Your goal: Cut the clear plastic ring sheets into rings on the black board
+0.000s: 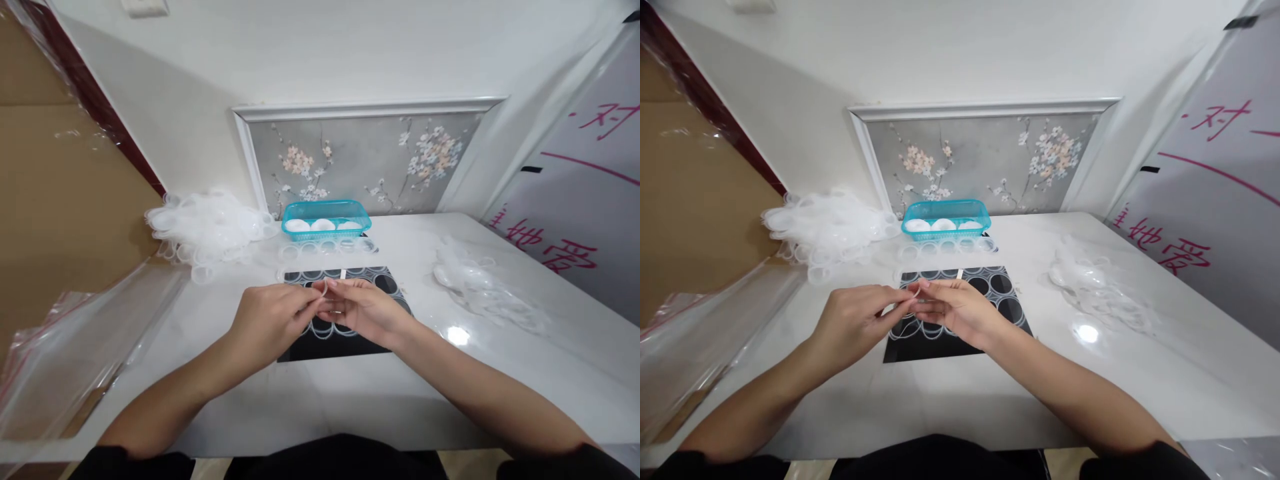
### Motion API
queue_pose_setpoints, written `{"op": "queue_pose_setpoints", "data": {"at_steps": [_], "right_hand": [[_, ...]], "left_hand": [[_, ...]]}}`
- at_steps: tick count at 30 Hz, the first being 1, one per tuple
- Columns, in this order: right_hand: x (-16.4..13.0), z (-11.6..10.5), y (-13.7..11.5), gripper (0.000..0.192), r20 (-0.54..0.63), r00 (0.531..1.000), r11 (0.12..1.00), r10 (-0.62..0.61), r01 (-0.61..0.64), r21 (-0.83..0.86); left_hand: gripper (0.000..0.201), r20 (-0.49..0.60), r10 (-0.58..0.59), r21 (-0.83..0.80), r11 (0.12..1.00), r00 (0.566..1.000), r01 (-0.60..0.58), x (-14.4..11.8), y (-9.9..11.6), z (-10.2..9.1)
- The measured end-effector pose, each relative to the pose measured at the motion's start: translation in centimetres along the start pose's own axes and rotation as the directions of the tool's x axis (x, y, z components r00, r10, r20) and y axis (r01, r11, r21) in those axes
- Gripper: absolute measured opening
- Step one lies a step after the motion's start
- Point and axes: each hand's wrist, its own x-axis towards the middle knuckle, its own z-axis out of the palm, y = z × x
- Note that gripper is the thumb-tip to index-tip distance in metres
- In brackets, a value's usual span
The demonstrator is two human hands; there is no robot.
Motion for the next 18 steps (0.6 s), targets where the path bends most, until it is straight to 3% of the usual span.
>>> {"op": "queue_pose_setpoints", "data": {"at_steps": [5,8,11,14,18], "right_hand": [[-0.2,0.3,0.1,0.021,0.0,1.0,0.989,0.02,-0.02,0.147],[-0.2,0.4,0.1,0.019,-0.052,0.999,0.985,-0.009,0.018,0.169],[-0.2,0.4,0.1,0.018,-0.104,0.994,0.985,-0.018,0.036,0.17],[-0.1,0.2,-0.1,0.019,-0.151,0.988,0.985,-0.044,0.068,0.158],[0.0,0.0,-0.5,0.02,-0.2,0.977,0.984,-0.069,0.1,0.148]], "left_hand": [[0.02,0.083,-0.121,-0.08,0.989,0.989,0.128,0.2,0.3,-0.1],[0.017,0.204,-0.252,-0.193,0.937,0.946,0.291,0.6,0.5,-0.4],[0.014,0.348,-0.37,-0.34,0.807,0.861,0.483,1.0,0.3,-0.6],[0.018,0.496,-0.401,-0.447,0.642,0.77,0.623,1.4,-0.4,-0.6],[0.02,0.583,-0.373,-0.519,0.514,0.722,0.683,1.6,-1.1,-0.2]]}}
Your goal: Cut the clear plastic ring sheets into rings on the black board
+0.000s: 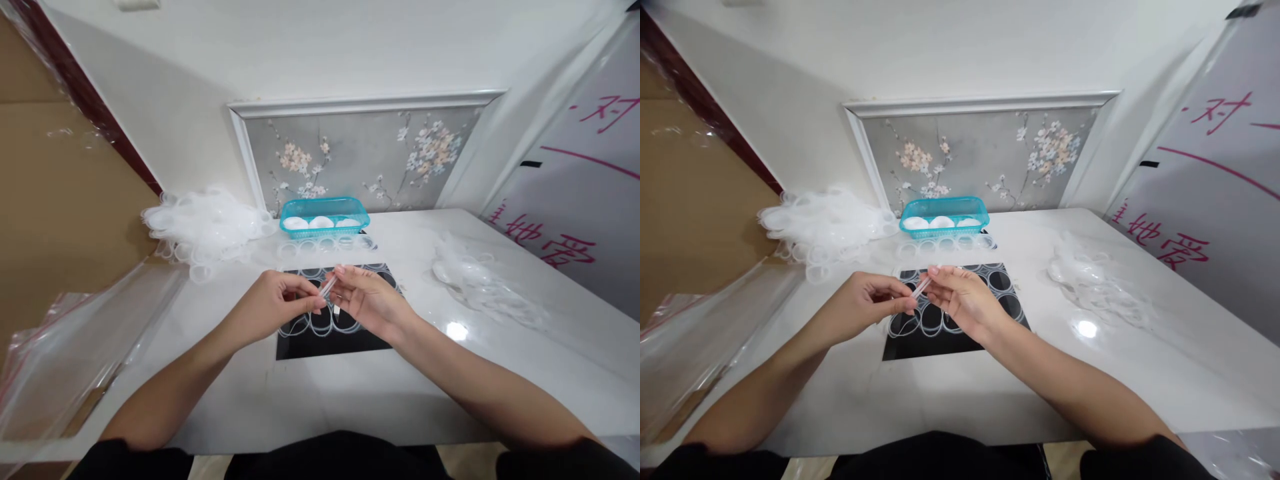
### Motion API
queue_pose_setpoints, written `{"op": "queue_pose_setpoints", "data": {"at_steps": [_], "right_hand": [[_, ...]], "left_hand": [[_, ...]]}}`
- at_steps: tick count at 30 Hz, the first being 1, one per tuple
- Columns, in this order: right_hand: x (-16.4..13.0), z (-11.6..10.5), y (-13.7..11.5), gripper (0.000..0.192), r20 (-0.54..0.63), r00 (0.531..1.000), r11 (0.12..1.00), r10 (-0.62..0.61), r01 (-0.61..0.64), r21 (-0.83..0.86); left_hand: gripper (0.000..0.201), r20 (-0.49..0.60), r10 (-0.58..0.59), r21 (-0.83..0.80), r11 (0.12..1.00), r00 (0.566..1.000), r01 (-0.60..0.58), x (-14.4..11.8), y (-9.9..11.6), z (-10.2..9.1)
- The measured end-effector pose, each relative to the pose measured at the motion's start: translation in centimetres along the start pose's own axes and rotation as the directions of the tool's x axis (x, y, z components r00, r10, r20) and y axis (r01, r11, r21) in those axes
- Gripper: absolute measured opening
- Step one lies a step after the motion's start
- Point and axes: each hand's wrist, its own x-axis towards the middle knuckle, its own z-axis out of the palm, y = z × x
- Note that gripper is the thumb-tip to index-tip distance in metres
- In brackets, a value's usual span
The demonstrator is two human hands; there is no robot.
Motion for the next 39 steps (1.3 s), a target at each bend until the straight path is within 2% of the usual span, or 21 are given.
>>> {"op": "queue_pose_setpoints", "data": {"at_steps": [5,11,16,19,21,23,25,27,29,32,35,39], "right_hand": [[0.1,-0.1,-0.4,0.021,-0.011,1.0,0.999,-0.012,0.013,0.035],[0.0,-0.2,-0.7,0.017,-0.031,0.998,0.998,-0.051,0.052,0.036],[0.1,-0.3,-0.8,0.021,0.03,0.995,0.996,0.09,-0.09,-0.005],[0.1,-0.4,-0.6,0.027,0.078,0.987,0.974,0.144,-0.127,-0.188],[0.1,-0.4,-0.3,0.031,0.074,0.995,0.94,0.066,-0.037,-0.339],[0.0,-0.4,0.0,0.034,0.069,0.989,0.882,-0.133,0.15,-0.446],[-0.2,-0.2,0.2,0.031,0.114,0.933,0.787,-0.342,0.351,-0.508],[-0.5,-0.1,0.1,0.027,0.219,0.888,0.688,-0.403,0.452,-0.567],[-0.7,0.1,0.0,0.027,0.336,0.885,0.651,-0.321,0.464,-0.601],[-0.7,0.1,-0.1,0.04,0.462,0.872,0.702,-0.163,0.431,-0.566],[-0.6,0.0,-0.1,0.035,0.467,0.88,0.763,-0.086,0.359,-0.537],[-0.6,-0.2,0.0,0.027,0.465,0.883,0.824,-0.062,0.309,-0.476]], "left_hand": [[0.022,-0.033,-0.002,0.068,0.998,0.999,0.004,0.1,-0.2,0.0],[0.023,-0.012,0.005,0.103,0.995,1.0,-0.003,0.3,0.0,-0.6],[0.024,0.05,0.044,-0.003,0.999,0.998,-0.044,0.4,0.1,-1.2],[0.026,0.078,0.049,-0.09,0.995,0.996,-0.042,0.5,0.1,-1.5],[0.027,0.09,0.033,-0.15,0.988,0.995,-0.019,0.5,0.2,-1.7],[0.028,0.108,0.019,-0.204,0.979,0.994,0.003,0.6,0.1,-1.9],[0.028,0.137,0.018,-0.243,0.97,0.99,0.016,0.7,0.0,-2.0],[0.029,0.164,0.014,-0.258,0.966,0.986,0.029,0.8,-0.2,-2.0],[0.029,0.18,0.004,-0.256,0.966,0.984,0.043,0.8,-0.3,-2.0],[0.029,0.229,0.006,-0.25,0.967,0.973,0.053,1.0,-0.4,-1.9],[0.028,0.281,0.004,-0.252,0.965,0.96,0.07,1.0,-0.4,-1.9],[0.026,0.326,0.005,-0.277,0.957,0.945,0.091,0.9,-0.4,-2.1]]}}
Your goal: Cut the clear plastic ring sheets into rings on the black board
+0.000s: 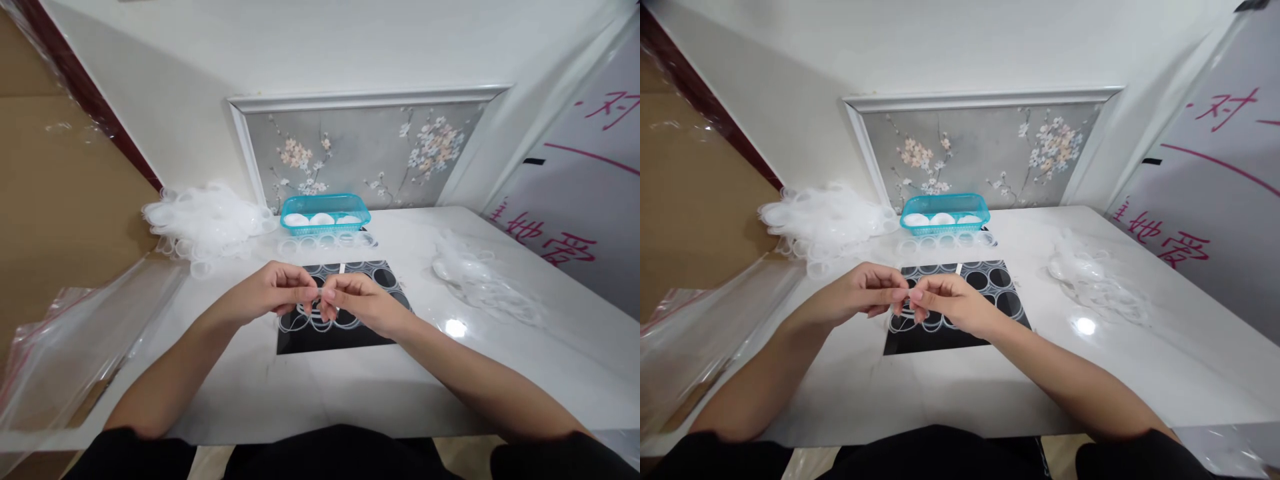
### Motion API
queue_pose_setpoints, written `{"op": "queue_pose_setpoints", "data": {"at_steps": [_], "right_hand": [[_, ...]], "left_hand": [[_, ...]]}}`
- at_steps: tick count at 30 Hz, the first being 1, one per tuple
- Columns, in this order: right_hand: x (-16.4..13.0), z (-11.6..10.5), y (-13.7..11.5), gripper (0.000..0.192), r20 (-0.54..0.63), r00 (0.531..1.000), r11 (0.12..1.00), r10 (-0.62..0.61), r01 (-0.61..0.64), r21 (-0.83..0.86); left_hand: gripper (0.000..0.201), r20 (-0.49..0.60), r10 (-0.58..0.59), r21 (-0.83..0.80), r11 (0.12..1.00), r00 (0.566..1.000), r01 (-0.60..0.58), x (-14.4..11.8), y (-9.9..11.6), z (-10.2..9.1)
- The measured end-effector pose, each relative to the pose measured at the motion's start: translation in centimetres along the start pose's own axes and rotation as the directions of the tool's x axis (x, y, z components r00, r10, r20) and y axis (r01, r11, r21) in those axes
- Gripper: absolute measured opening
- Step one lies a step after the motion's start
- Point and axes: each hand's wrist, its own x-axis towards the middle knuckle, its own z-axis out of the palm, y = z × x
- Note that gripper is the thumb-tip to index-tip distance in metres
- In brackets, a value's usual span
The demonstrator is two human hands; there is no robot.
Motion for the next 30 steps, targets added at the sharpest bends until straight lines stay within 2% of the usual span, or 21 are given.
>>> {"op": "queue_pose_setpoints", "data": {"at_steps": [7,12,19,21,23,25,26,28,30], "right_hand": [[-0.2,0.0,-0.3,0.022,0.031,0.999,0.971,-0.014,0.006,0.239],[-0.4,-0.1,-0.6,0.021,0.006,0.999,0.962,-0.037,0.034,0.271],[-0.8,-0.4,-1.3,0.018,0.026,0.988,0.987,-0.155,0.154,0.035],[-1.1,-0.3,-1.6,0.016,0.042,0.975,0.974,-0.219,0.221,-0.048],[-1.3,-0.2,-2.1,0.012,0.043,0.947,0.926,-0.318,0.32,-0.2],[-1.5,0.0,-2.6,0.008,0.079,0.874,0.778,-0.479,0.465,-0.422],[-1.7,0.1,-2.9,0.007,0.131,0.813,0.651,-0.567,0.54,-0.534],[-1.9,0.3,-3.4,0.005,0.286,0.661,0.329,-0.694,0.644,-0.691],[-2.4,0.5,-4.0,0.003,0.424,0.539,0.04,-0.728,0.651,-0.758]], "left_hand": [[0.023,0.066,-0.008,-0.137,0.99,0.998,0.017,-0.5,0.5,0.0],[0.022,0.06,0.036,-0.162,0.986,0.998,-0.026,-0.7,0.8,-0.1],[0.024,0.039,0.16,-0.002,0.987,0.986,-0.16,-1.8,1.2,-0.6],[0.021,0.04,0.213,0.061,0.975,0.976,-0.215,-2.3,1.5,-0.5],[0.015,0.022,0.277,0.165,0.947,0.961,-0.277,-2.8,1.9,-0.2],[0.008,-0.025,0.391,0.326,0.873,0.92,-0.362,-3.3,2.2,0.2],[0.005,-0.033,0.476,0.416,0.806,0.879,-0.421,-3.5,2.4,0.4],[0.006,0.018,0.664,0.583,0.601,0.748,-0.547,-3.8,2.6,0.8],[0.011,0.139,0.812,0.712,0.316,0.567,-0.628,-4.0,2.6,1.3]]}}
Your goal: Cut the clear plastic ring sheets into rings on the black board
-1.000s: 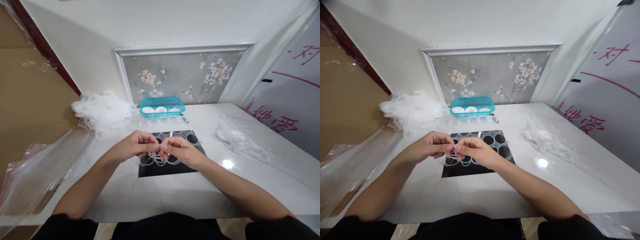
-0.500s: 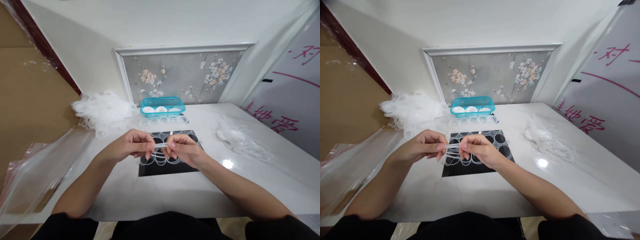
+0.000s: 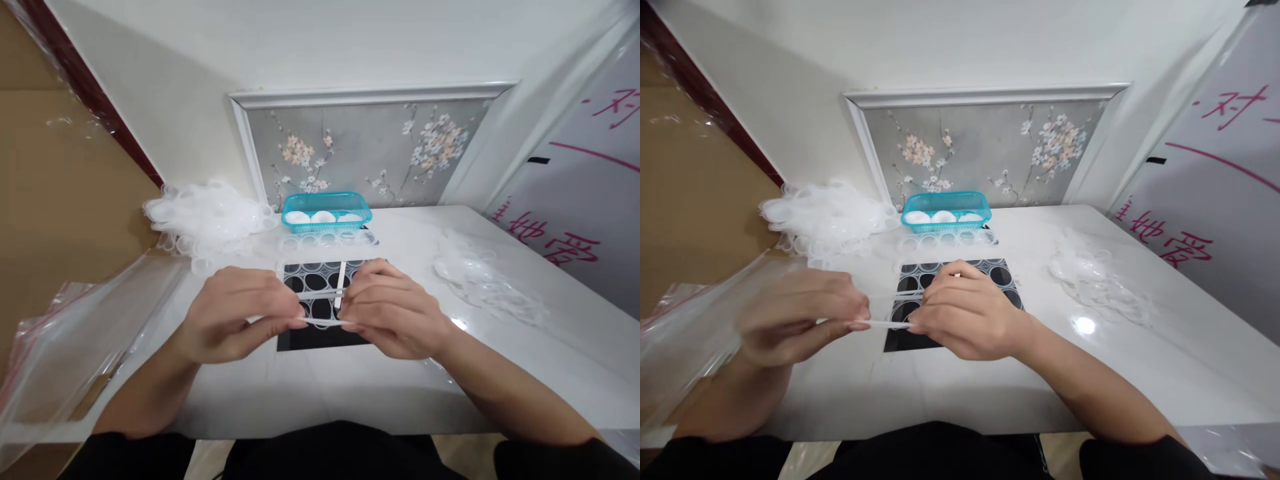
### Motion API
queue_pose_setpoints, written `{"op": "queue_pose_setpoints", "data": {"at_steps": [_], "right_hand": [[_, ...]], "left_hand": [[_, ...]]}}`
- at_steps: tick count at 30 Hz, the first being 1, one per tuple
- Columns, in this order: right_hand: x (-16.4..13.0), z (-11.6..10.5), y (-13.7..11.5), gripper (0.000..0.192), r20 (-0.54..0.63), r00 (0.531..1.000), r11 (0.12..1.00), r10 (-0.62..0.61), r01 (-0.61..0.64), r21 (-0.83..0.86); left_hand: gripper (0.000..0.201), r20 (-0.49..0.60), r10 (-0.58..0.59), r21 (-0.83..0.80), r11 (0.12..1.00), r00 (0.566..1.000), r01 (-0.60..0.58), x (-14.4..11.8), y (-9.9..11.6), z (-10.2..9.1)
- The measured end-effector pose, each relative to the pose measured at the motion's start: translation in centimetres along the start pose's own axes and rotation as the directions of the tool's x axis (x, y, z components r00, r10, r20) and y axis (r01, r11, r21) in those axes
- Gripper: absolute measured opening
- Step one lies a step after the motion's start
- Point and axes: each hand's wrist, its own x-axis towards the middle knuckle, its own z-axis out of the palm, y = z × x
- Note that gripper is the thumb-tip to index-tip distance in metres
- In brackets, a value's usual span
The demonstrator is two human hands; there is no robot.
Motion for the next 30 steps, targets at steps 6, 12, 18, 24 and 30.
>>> {"op": "queue_pose_setpoints", "data": {"at_steps": [6,12,18,24,30], "right_hand": [[0.1,-1.6,-1.6,0.009,0.031,0.985,0.941,-0.172,0.173,-0.289],[0.0,-1.9,-2.0,0.017,0.059,0.974,0.918,-0.219,0.226,-0.326],[-0.1,-1.6,-2.1,0.017,0.012,0.979,0.926,-0.204,0.197,-0.323],[-0.1,-1.5,-1.8,0.022,0.02,0.975,0.922,-0.221,0.216,-0.322],[-0.4,-0.5,-0.7,0.012,-0.09,0.996,1.0,0.028,-0.029,-0.006]], "left_hand": [[0.022,-0.012,0.383,0.486,0.81,0.924,-0.329,-1.3,0.7,0.9],[0.029,-0.077,0.546,0.644,0.666,0.834,-0.377,-2.9,0.3,2.1],[0.029,-0.001,0.549,0.681,0.612,0.836,-0.401,-3.0,0.3,1.9],[0.026,-0.003,0.581,0.69,0.59,0.814,-0.419,-2.7,0.2,1.8],[0.012,-0.121,0.121,0.395,0.916,0.985,-0.064,-0.9,0.9,1.7]]}}
